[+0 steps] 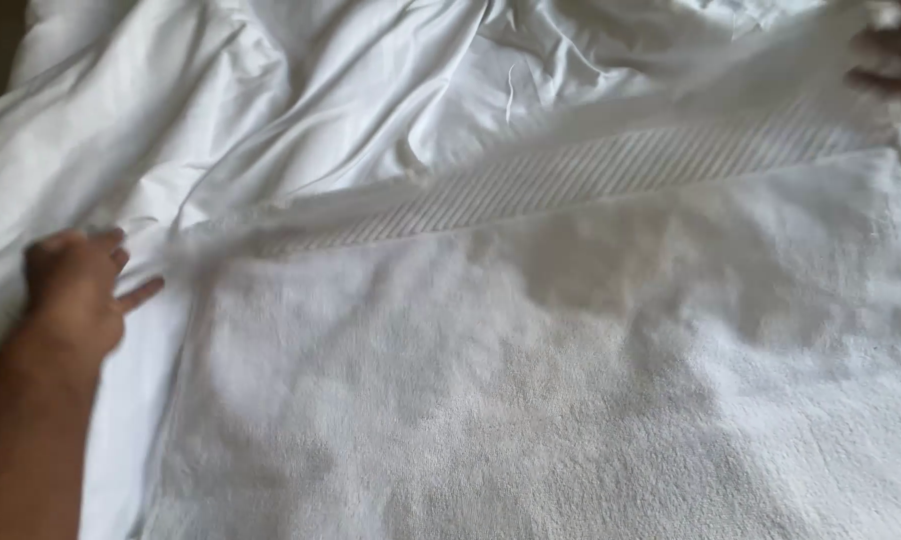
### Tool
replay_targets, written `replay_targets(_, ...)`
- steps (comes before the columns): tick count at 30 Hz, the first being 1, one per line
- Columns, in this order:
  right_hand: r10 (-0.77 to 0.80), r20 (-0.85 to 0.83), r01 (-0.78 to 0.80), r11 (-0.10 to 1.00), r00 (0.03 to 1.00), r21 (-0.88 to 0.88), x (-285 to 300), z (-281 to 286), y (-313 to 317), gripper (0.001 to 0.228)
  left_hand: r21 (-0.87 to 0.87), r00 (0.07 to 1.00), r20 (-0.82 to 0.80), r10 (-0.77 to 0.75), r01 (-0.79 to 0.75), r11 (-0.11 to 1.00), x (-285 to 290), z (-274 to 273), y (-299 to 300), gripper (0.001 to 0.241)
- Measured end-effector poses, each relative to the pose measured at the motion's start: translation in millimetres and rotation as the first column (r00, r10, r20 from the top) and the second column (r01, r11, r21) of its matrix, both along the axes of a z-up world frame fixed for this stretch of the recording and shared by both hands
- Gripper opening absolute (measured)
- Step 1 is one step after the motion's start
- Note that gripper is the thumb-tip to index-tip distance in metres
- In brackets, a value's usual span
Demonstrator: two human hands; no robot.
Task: The person folds a white towel on a bed by hand. They repeatedly smooth the fabric and fold the towel in half multiple times to create a compact stack.
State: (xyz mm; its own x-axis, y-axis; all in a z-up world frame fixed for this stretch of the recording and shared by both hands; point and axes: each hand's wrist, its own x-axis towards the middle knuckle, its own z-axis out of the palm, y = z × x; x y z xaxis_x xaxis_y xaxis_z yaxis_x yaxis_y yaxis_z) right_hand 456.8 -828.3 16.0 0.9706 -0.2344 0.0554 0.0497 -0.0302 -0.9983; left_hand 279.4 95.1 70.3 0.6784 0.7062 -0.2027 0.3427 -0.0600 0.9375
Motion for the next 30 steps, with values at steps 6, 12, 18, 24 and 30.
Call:
replay_targets(6, 0.092, -0.033, -0.096, 0.893, 0.995, -0.44, -108.6, -43.2, 42.1, 0.052, 0.567, 0.947, 0.039, -0.319, 0.242, 0.787, -66.0, -37.5, -25.0, 0.057)
replay_targets(12, -0.121, -0.179, -0.091, 0.52, 0.976, -0.85, -260.1, -52.3, 77.2, 0.031, 0.697, 0.9, -0.327, -0.289, 0.436, 0.569, -135.8, -61.8, -39.0, 0.063)
replay_targets(18, -0.286, -0.379, -0.283, 0.324, 0.88, -0.903, -317.7, -78.1, 64.0, 0.075, 0.599, 0.824, -0.531, -0.198, 0.531, 0.6, -145.0, -105.2, -2.2, 0.07)
replay_targets(24, -0.406, -0.417, -0.171, 0.519, 0.813, -0.837, -325.5, -46.0, 68.1, 0.069, 0.324, 0.768, -0.609, -0.196, 0.466, 0.823, -158.3, -104.2, 19.8, 0.05)
replay_targets(30, -0.414, -0.717, 0.08, 0.889, 0.56, -0.45, -325.4, -21.9, 51.8, 0.045, 0.104, 0.784, -0.58, -0.221, 0.34, 0.935, -172.9, -119.0, 67.8, 0.038)
